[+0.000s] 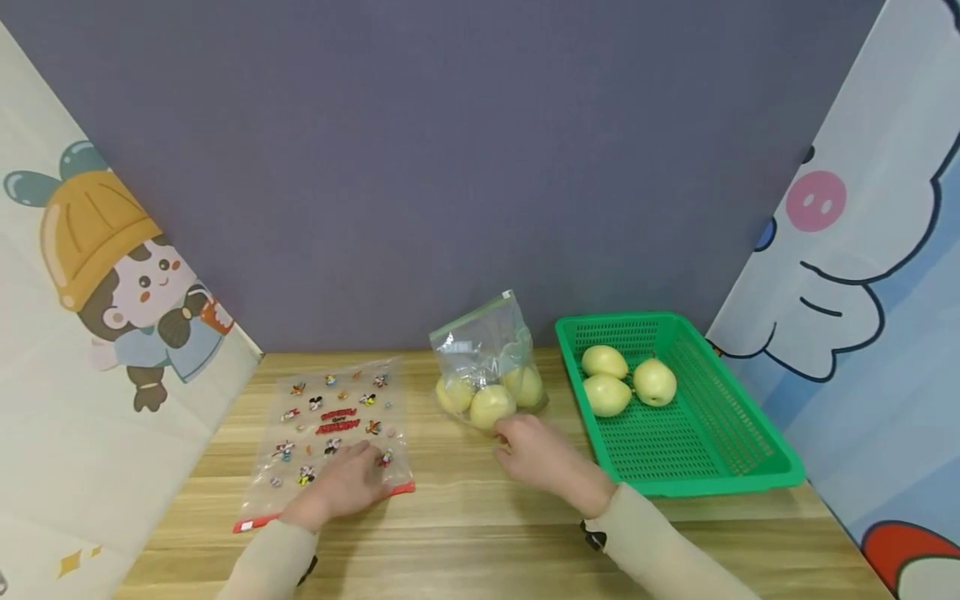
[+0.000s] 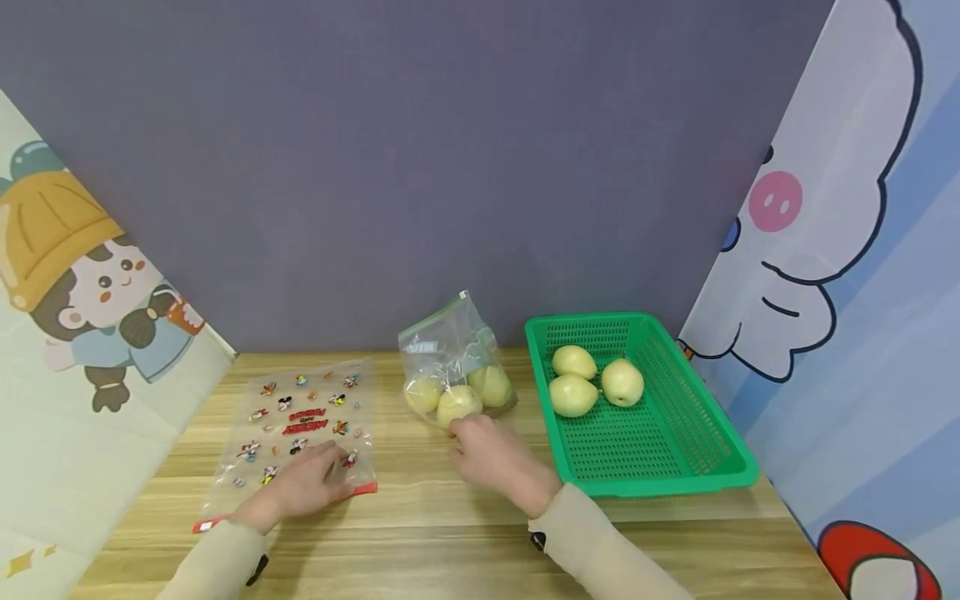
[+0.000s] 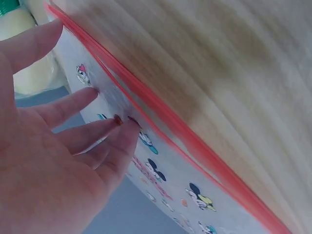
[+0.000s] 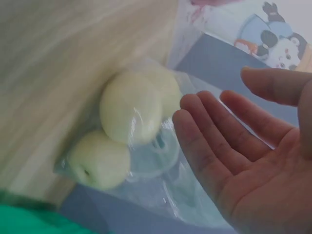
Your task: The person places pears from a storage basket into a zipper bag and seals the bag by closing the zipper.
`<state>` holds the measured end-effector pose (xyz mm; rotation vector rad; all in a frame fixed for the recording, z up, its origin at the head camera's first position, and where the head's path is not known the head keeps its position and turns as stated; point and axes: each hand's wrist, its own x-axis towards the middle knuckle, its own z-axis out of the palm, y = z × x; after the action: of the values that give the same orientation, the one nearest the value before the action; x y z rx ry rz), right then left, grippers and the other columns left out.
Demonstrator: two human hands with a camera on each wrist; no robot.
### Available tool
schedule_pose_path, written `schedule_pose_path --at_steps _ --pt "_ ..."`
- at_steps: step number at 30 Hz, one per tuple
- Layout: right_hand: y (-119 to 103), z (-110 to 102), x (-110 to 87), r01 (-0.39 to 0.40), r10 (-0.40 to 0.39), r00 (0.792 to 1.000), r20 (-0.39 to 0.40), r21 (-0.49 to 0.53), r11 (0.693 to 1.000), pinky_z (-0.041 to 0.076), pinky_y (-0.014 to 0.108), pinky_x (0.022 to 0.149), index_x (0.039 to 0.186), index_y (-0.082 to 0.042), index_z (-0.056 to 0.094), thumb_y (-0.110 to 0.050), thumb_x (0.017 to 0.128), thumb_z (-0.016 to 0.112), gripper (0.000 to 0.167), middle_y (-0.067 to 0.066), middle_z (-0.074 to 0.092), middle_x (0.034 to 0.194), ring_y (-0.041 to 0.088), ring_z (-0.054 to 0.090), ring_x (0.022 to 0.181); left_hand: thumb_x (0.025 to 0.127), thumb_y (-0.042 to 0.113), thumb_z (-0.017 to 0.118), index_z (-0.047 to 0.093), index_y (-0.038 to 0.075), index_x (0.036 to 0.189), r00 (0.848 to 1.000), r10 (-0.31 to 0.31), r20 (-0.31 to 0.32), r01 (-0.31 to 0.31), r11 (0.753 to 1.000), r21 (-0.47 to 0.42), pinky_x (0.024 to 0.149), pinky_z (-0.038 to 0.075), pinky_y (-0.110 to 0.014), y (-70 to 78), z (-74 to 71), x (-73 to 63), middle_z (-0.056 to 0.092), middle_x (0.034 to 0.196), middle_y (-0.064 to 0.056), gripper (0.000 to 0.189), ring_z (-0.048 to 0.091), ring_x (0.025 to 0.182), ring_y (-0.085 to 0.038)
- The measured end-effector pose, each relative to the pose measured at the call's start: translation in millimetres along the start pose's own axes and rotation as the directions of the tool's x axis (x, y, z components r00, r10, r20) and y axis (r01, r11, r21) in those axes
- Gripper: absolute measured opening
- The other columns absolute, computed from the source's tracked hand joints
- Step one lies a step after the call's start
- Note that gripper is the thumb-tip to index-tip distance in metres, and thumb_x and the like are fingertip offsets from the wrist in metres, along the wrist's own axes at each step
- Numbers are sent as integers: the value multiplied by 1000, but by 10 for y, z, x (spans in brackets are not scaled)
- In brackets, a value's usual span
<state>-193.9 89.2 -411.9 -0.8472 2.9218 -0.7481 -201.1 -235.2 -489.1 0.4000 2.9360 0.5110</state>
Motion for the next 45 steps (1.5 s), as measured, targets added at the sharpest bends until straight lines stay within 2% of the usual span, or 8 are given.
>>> schedule_pose_path --at_steps 4,11,15,25,31,35,41,45 --pt "-18 160 63 3 -4 1000 28 8 1000 59 41 86 111 -4 72 -12 92 71 20 10 72 109 25 68 101 84 43 79 60 1 136 1000 5 18 -5 1000 5 112 28 -72 31 34 2 45 148 -31 69 38 137 -54" --pt "-108 429 201 31 -32 998 57 24 999 57 38 94 121 -4 69 -14 95 70 28 9 70 120 25 66 112 79 46 83 59 6 140 1000 5 29 -5 1000 12 110 25 -77 73 34 -19 45 150 -28 76 38 137 -52" --pt "-140 569 278 50 -50 997 64 9 999 55 36 98 122 -6 69 -16 94 70 30 7 70 121 23 64 114 82 45 81 59 7 140 1000 9 21 -9 1000 4 110 26 -76 76 29 -24 45 150 -27 73 39 137 -51" --pt "-219 897 400 135 -129 990 56 -110 985 55 27 92 117 -13 73 -21 89 75 29 -2 69 111 12 64 102 89 45 75 68 9 130 999 42 -21 -43 998 -45 109 33 -72 44 47 -51 50 147 -26 55 45 134 -49" --pt "-282 1028 443 167 -159 985 68 -151 974 52 20 75 107 -16 75 -20 87 78 21 -8 64 95 5 58 84 91 39 75 78 10 110 993 100 -69 -106 991 -86 108 39 -66 26 59 -60 61 137 -20 34 53 127 -45" --pt "-257 1074 454 190 -183 982 55 -163 968 52 18 74 101 -16 75 -14 87 78 14 -8 63 90 5 57 81 93 31 74 80 11 98 982 162 -97 -172 979 -108 107 44 -61 60 83 -19 67 127 -19 21 59 122 -42" --pt "-228 1109 463 193 -194 981 13 -179 965 54 18 75 100 -15 76 -12 89 76 11 -7 65 91 6 60 83 97 21 68 79 8 101 956 263 -128 -274 959 -71 104 49 -54 91 92 -3 72 120 -14 18 65 115 -34" --pt "-209 1122 473 206 -214 977 -16 -215 955 53 19 74 98 -16 75 -14 90 76 8 -7 63 90 6 59 84 98 19 68 78 7 104 949 286 -133 -298 951 -79 102 50 -53 107 100 1 73 118 -13 18 66 114 -33"
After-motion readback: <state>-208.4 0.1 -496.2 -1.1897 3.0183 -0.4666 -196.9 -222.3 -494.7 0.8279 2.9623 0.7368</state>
